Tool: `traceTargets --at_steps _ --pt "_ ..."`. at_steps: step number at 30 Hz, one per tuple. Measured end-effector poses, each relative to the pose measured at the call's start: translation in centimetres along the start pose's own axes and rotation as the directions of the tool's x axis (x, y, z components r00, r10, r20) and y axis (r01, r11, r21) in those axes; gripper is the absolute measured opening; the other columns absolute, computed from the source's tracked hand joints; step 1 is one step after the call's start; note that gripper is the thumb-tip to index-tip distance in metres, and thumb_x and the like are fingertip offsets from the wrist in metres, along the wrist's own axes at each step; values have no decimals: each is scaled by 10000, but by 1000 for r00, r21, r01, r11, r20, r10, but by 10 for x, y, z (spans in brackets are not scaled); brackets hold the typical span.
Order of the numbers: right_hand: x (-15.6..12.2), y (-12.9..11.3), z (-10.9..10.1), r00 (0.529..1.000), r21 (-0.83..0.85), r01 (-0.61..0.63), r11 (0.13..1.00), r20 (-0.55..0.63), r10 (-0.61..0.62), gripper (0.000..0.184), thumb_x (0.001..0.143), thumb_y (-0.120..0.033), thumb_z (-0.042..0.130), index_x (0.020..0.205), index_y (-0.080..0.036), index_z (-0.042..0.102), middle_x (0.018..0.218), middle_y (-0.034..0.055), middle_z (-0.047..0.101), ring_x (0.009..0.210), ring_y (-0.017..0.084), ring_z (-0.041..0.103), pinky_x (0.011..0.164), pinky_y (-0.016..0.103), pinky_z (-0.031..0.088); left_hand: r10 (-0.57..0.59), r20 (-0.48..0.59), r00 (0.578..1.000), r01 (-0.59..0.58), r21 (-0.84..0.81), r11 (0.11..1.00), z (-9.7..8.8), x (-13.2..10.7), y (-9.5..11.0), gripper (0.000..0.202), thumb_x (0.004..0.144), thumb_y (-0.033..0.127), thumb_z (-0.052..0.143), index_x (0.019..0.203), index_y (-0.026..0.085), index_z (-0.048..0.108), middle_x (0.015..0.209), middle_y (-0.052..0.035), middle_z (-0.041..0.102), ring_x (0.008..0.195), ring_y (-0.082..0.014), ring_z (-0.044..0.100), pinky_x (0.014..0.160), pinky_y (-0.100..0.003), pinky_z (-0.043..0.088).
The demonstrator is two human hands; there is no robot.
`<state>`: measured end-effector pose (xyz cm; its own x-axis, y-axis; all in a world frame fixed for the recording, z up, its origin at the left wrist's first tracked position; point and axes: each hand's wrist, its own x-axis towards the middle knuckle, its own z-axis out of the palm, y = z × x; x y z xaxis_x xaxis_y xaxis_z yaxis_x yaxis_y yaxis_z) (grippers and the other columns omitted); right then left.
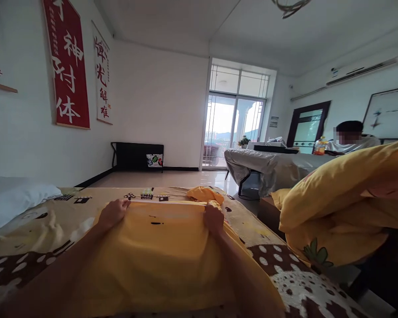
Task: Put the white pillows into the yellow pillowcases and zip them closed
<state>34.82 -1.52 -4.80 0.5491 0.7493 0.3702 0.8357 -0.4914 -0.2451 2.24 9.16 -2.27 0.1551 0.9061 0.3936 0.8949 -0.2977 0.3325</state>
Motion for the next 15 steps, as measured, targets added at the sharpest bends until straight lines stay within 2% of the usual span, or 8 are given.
traceTargets --at_steps 3,5,6,7,9,11,13,15 --pt "-4 -4 -20 984 66 -37 997 -172 48 379 936 -270 237 958 -163 600 905 112 679 807 198 624 641 273 376 30 -181 983 -47 -88 995 -33 -8 24 442 918 439 235 919 224 621 808 -50 687 751 -200 610 602 -273 358" --pt "-9 -16 -32 954 119 -5 993 -298 40 369 932 -276 231 874 -177 582 833 74 664 747 173 591 623 261 353 50 -366 929 -110 -145 983 -53 -16 40 416 916 442 254 824 220 592 673 -21 632 664 -176 556 599 -265 345" --pt "-13 -24 -38 921 173 44 984 -389 27 353 922 -271 241 810 -184 565 751 48 639 690 162 562 601 255 339 66 -489 870 -166 -164 972 -61 -20 46 378 907 427 297 764 216 576 606 -10 594 624 -168 525 600 -263 344" --pt "-17 -31 -43 869 237 117 964 -494 16 334 907 -264 258 738 -191 537 658 21 592 624 152 522 573 249 321 88 -616 783 -237 -165 957 -68 -23 51 342 892 404 347 702 213 558 548 1 553 585 -161 496 599 -261 346" --pt "-25 -40 -49 721 336 316 887 -693 6 302 878 -257 300 633 -203 469 527 -21 470 517 133 429 524 242 285 134 -821 555 -369 -100 924 -77 -26 52 320 865 356 426 594 209 513 464 16 483 521 -150 453 596 -263 357" --pt "-32 -39 -48 601 338 471 815 -799 -16 298 873 -264 321 609 -206 447 500 -31 421 483 125 390 505 241 270 205 -906 369 -435 26 900 -79 -28 39 319 854 318 473 557 207 505 435 24 474 480 -142 447 595 -268 370" --pt "-39 -25 -37 572 275 517 811 -816 -88 320 878 -273 315 607 -202 469 501 -14 439 491 133 417 517 249 284 301 -916 264 -454 157 877 -69 -31 11 272 835 272 529 572 204 538 438 26 513 467 -139 472 602 -273 383" --pt "-47 -6 -16 659 172 504 847 -711 -247 330 869 -274 330 608 -193 515 504 17 487 525 156 478 546 263 311 460 -850 257 -466 308 829 -46 -40 -27 217 818 229 559 605 200 584 444 24 549 463 -143 501 605 -280 388"
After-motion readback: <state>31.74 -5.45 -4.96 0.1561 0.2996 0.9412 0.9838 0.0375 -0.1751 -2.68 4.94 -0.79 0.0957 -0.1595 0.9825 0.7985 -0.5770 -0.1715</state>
